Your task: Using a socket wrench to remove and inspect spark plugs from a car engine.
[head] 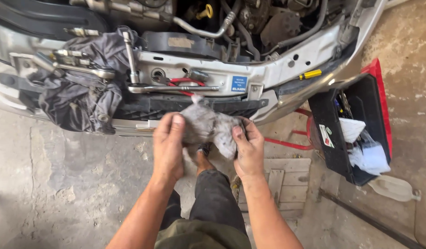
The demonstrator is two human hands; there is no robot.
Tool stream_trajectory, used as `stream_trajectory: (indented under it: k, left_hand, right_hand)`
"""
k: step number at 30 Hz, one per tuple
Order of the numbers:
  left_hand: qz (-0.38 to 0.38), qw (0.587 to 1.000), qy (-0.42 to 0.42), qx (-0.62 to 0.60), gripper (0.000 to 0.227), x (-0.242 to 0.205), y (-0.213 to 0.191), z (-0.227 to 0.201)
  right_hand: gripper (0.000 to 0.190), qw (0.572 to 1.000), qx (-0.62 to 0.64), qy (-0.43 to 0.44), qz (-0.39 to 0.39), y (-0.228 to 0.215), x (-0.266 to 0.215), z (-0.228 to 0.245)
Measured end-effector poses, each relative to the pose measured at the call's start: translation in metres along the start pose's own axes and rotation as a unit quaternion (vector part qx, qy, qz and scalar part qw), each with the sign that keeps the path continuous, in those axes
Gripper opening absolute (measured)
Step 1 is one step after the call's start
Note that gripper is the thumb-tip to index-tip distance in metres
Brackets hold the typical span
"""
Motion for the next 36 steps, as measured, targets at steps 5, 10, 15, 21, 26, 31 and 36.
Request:
stream_trajectory:
  k: [5,10,15,21,26,31,36]
  left_hand:
    - [0.150,0.988,-0.005,-0.022,0.044,-0.047,0.033,-0.014]
    - [0.209,0.977,0.035,-0.028,0.036,-0.049,0.034,-0.012]
    - [0.199,0.972,0.125,-0.010,0.025,-0.052,0.038,-0.011]
    - [0.131,0.989,0.048,-0.059,0.023,-0.054,0.040,0.006]
    - [0.090,0.986,-0.087,-0.108,0.022,-0.055,0.037,0.018]
    - [0.056,0.972,-0.165,-0.157,0.025,-0.047,0.027,0.036]
    - [0.014,0.974,-0.186,-0.127,0.024,-0.045,0.019,0.031]
  right_hand:
    - [0.019,0.996,0.016,0.087,0.017,0.015,-0.024,-0.032]
    - [0.011,0.978,0.100,0.184,-0.010,-0.022,-0.027,-0.090]
    - [0.009,0.841,-0.478,-0.239,0.084,-0.039,-0.030,-0.094]
    - [0.031,0.922,-0.378,0.076,-0.047,-0.016,-0.051,-0.057]
    - [0.031,0.966,-0.247,0.053,-0.060,-0.020,-0.056,-0.069]
    - [0.040,0.977,-0.210,0.032,0.021,0.001,-0.062,-0.047]
    - [0.059,0.963,-0.170,-0.101,0.184,0.026,-0.077,0.000]
Point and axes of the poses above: each hand's wrist, its own x-axis towards the middle knuckle, its own y-axis out of the palm, z = x × y, the point moved 6 cm from there along x, towards the middle knuckle, and after that the axes turned 6 degrees about -z, right-handed, at the moved point
